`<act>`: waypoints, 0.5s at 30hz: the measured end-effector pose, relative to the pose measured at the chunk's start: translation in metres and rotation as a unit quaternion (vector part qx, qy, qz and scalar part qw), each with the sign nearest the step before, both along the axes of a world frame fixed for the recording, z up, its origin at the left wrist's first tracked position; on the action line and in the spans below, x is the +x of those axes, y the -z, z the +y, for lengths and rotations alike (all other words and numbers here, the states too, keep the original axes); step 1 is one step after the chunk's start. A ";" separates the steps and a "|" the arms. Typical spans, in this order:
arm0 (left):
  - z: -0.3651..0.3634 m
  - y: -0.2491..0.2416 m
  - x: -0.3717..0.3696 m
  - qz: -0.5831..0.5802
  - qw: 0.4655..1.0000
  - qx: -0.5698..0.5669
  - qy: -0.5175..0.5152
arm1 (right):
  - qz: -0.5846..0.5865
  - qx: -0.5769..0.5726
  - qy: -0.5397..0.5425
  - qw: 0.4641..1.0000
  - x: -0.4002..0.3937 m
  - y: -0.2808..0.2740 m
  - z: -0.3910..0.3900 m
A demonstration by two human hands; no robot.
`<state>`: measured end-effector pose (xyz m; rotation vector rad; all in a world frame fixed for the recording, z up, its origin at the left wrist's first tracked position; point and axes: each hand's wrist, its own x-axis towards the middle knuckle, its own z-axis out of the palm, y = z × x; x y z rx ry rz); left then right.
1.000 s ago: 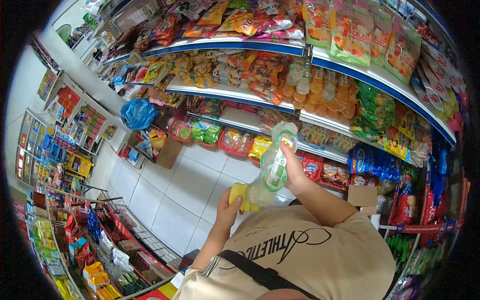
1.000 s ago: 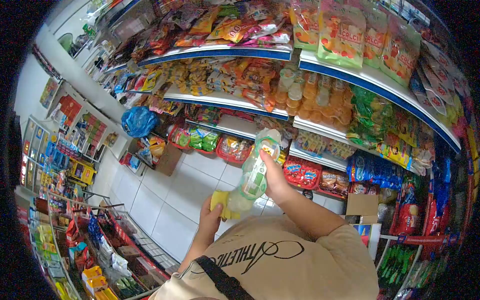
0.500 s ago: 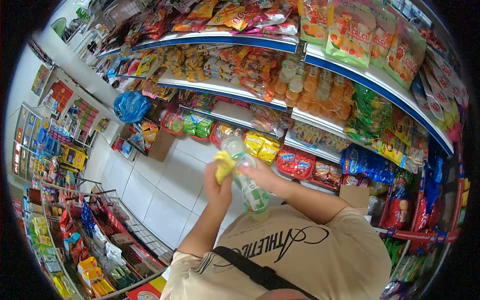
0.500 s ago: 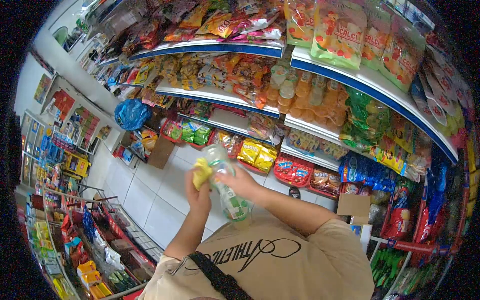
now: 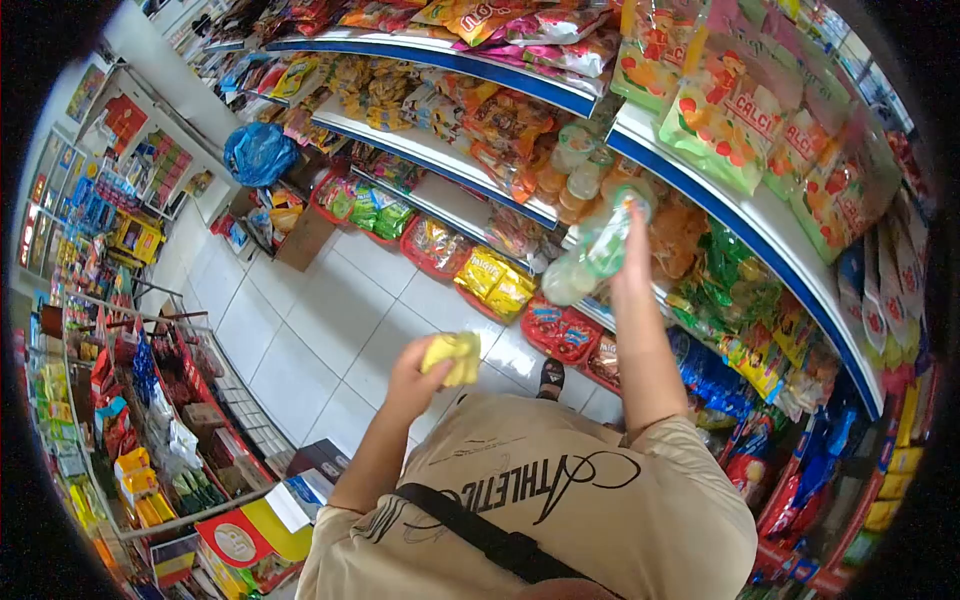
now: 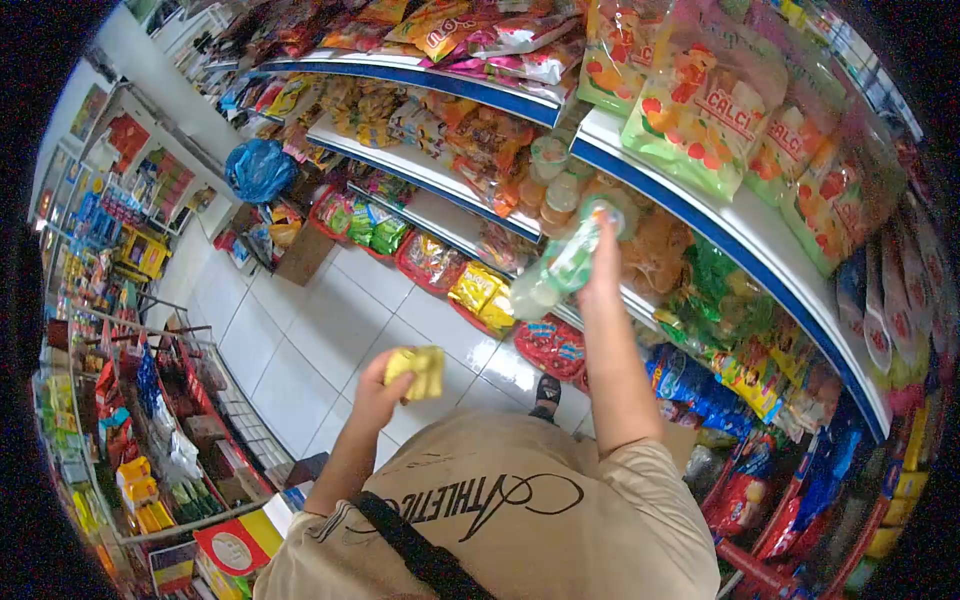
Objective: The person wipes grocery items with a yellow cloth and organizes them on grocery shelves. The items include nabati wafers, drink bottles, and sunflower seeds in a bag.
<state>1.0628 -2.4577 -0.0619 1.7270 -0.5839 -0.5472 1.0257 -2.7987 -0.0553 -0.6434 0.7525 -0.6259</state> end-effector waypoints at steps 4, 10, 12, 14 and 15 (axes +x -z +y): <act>-0.014 -0.012 -0.005 0.156 0.974 -0.093 -0.136 | 0.013 -0.042 0.087 0.995 0.009 0.020 -0.094; -0.038 -0.017 -0.015 0.152 0.966 -0.123 -0.169 | 0.012 -0.533 0.203 0.821 0.015 -0.030 -0.139; -0.047 -0.013 -0.020 0.154 0.962 -0.136 -0.182 | -0.164 -0.463 0.168 0.854 0.019 -0.032 -0.145; -0.058 -0.012 -0.027 0.158 0.958 -0.144 -0.193 | -0.499 -0.230 -0.007 0.835 0.012 -0.003 -0.189; -0.063 -0.012 -0.030 0.160 0.955 -0.148 -0.199 | -0.541 -0.136 -0.003 0.830 0.009 -0.011 -0.184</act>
